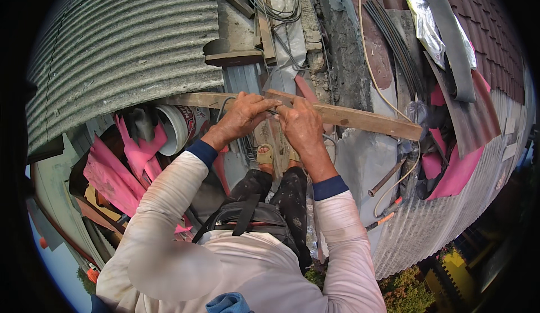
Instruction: The person repeatedly bends thin metal rods using a hammer and a wooden plank as a makeshift bending jig. They position each rod on the plank, strike it with the hammer to create a bend, then remove and replace it with another rod. The process is repeated multiple times throughout the clip.
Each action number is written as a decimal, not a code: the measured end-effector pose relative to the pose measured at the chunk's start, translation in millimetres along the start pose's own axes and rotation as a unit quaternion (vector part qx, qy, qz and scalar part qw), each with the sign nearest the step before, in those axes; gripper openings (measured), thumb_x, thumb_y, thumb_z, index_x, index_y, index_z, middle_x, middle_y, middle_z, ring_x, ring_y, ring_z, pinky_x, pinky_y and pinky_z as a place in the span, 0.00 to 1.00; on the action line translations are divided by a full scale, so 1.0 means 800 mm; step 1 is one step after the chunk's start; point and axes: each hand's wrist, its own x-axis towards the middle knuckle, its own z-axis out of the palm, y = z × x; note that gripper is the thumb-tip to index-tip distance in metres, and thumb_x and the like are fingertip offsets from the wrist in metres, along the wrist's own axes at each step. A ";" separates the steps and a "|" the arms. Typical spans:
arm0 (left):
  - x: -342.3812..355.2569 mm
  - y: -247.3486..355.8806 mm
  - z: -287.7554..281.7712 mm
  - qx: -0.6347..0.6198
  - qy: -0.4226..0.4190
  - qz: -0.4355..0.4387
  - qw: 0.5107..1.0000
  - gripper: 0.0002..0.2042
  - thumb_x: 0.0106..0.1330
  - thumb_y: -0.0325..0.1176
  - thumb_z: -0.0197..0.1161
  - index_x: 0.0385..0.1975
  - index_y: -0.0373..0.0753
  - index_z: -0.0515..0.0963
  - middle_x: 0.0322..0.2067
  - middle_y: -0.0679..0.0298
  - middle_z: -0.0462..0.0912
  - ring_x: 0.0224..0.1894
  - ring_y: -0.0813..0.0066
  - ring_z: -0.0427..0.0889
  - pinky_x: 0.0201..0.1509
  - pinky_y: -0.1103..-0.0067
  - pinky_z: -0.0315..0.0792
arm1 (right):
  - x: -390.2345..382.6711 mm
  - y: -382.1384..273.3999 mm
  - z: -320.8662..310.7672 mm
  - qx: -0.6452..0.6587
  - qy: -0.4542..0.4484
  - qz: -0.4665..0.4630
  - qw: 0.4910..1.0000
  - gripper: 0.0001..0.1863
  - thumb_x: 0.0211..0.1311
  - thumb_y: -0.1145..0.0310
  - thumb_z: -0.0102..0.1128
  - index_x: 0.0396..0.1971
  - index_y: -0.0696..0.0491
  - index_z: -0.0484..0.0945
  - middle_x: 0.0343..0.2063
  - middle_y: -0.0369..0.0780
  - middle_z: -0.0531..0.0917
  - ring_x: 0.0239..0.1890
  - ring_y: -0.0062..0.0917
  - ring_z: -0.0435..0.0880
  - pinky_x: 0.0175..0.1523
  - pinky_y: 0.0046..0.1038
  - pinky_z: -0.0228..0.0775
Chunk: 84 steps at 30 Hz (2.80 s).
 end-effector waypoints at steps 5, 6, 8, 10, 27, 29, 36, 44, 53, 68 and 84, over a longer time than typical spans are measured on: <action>-0.031 -0.076 0.010 0.015 0.008 -0.105 0.994 0.11 0.74 0.32 0.68 0.53 0.48 0.89 0.36 0.65 0.82 0.43 0.62 0.82 0.53 0.66 0.66 | -0.036 0.070 -0.034 -0.055 -0.048 0.090 0.993 0.16 0.59 0.65 0.78 0.46 0.54 0.91 0.44 0.48 0.88 0.47 0.45 0.88 0.50 0.45 0.80; -0.035 -0.088 0.011 0.005 0.010 -0.095 0.995 0.11 0.75 0.32 0.67 0.53 0.48 0.89 0.37 0.64 0.82 0.43 0.62 0.81 0.54 0.66 0.66 | -0.041 0.079 -0.028 0.007 -0.065 0.142 0.988 0.19 0.61 0.62 0.78 0.49 0.55 0.91 0.45 0.47 0.89 0.49 0.47 0.89 0.55 0.45 0.80; -0.041 -0.109 0.013 -0.004 -0.009 -0.107 0.994 0.11 0.76 0.33 0.66 0.53 0.48 0.89 0.37 0.63 0.82 0.44 0.62 0.81 0.54 0.65 0.66 | -0.047 0.094 -0.001 0.113 -0.078 0.153 0.979 0.19 0.65 0.62 0.77 0.51 0.55 0.90 0.40 0.47 0.89 0.43 0.42 0.89 0.51 0.41 0.80; -0.043 -0.129 0.013 0.013 -0.019 -0.113 0.993 0.11 0.76 0.32 0.66 0.54 0.48 0.89 0.38 0.63 0.81 0.44 0.62 0.81 0.55 0.65 0.66 | -0.047 0.106 0.033 0.127 -0.074 0.119 0.982 0.17 0.73 0.66 0.70 0.56 0.56 0.89 0.38 0.43 0.89 0.37 0.30 0.88 0.46 0.33 0.79; -0.072 -0.209 0.032 0.034 -0.018 -0.073 0.997 0.13 0.71 0.28 0.69 0.53 0.47 0.89 0.38 0.61 0.76 0.44 0.60 0.77 0.51 0.65 0.72 | -0.046 0.088 0.114 0.261 -0.022 0.300 0.917 0.08 0.67 0.75 0.72 0.43 0.60 0.91 0.28 0.35 0.90 0.26 0.15 0.84 0.32 0.23 0.77; -0.077 -0.209 0.032 0.035 -0.017 -0.074 0.997 0.13 0.70 0.27 0.71 0.52 0.47 0.89 0.37 0.62 0.76 0.44 0.60 0.77 0.50 0.65 0.73 | -0.045 0.082 0.114 0.271 -0.026 0.289 0.918 0.07 0.66 0.75 0.72 0.42 0.59 0.91 0.28 0.36 0.90 0.27 0.16 0.85 0.34 0.24 0.78; -0.088 -0.206 0.050 0.067 0.004 -0.071 0.995 0.09 0.65 0.28 0.74 0.45 0.46 0.90 0.37 0.63 0.76 0.43 0.61 0.79 0.50 0.65 0.75 | -0.045 0.078 0.135 0.132 0.013 0.237 0.962 0.07 0.62 0.75 0.73 0.40 0.57 0.91 0.31 0.44 0.92 0.31 0.27 0.92 0.40 0.30 0.81; -0.088 -0.215 0.049 0.078 0.026 -0.083 0.993 0.07 0.65 0.28 0.73 0.41 0.42 0.87 0.39 0.62 0.80 0.46 0.60 0.81 0.51 0.64 0.78 | -0.036 0.080 0.137 0.113 -0.027 0.276 0.954 0.06 0.59 0.70 0.76 0.34 0.57 0.92 0.27 0.45 0.92 0.29 0.33 0.93 0.39 0.34 0.82; -0.048 -0.176 0.078 0.074 0.056 -0.031 0.995 0.34 0.59 0.34 0.79 0.68 0.48 0.76 0.56 0.57 0.80 0.62 0.54 0.78 0.69 0.53 0.68 | -0.030 0.090 0.141 0.101 -0.046 0.284 0.952 0.07 0.58 0.70 0.77 0.33 0.57 0.92 0.25 0.44 0.91 0.28 0.28 0.92 0.37 0.32 0.81; 0.014 -0.137 0.147 0.156 -0.055 -0.039 0.985 0.58 0.51 0.48 0.86 0.84 0.61 0.57 0.61 0.48 0.76 0.58 0.46 0.82 0.59 0.56 0.74 | -0.013 0.098 0.124 0.108 -0.110 0.297 0.942 0.10 0.59 0.67 0.77 0.36 0.57 0.92 0.29 0.45 0.93 0.32 0.33 0.93 0.41 0.34 0.84; 0.016 -0.143 0.147 0.152 -0.105 -0.040 0.982 0.54 0.56 0.51 0.82 0.84 0.58 0.57 0.51 0.48 0.85 0.53 0.50 0.86 0.56 0.60 0.74 | -0.388 0.341 -0.059 0.001 0.084 0.787 0.611 0.27 0.67 0.56 0.72 0.48 0.68 0.79 0.31 0.48 0.87 0.26 0.41 0.88 0.30 0.41 0.80</action>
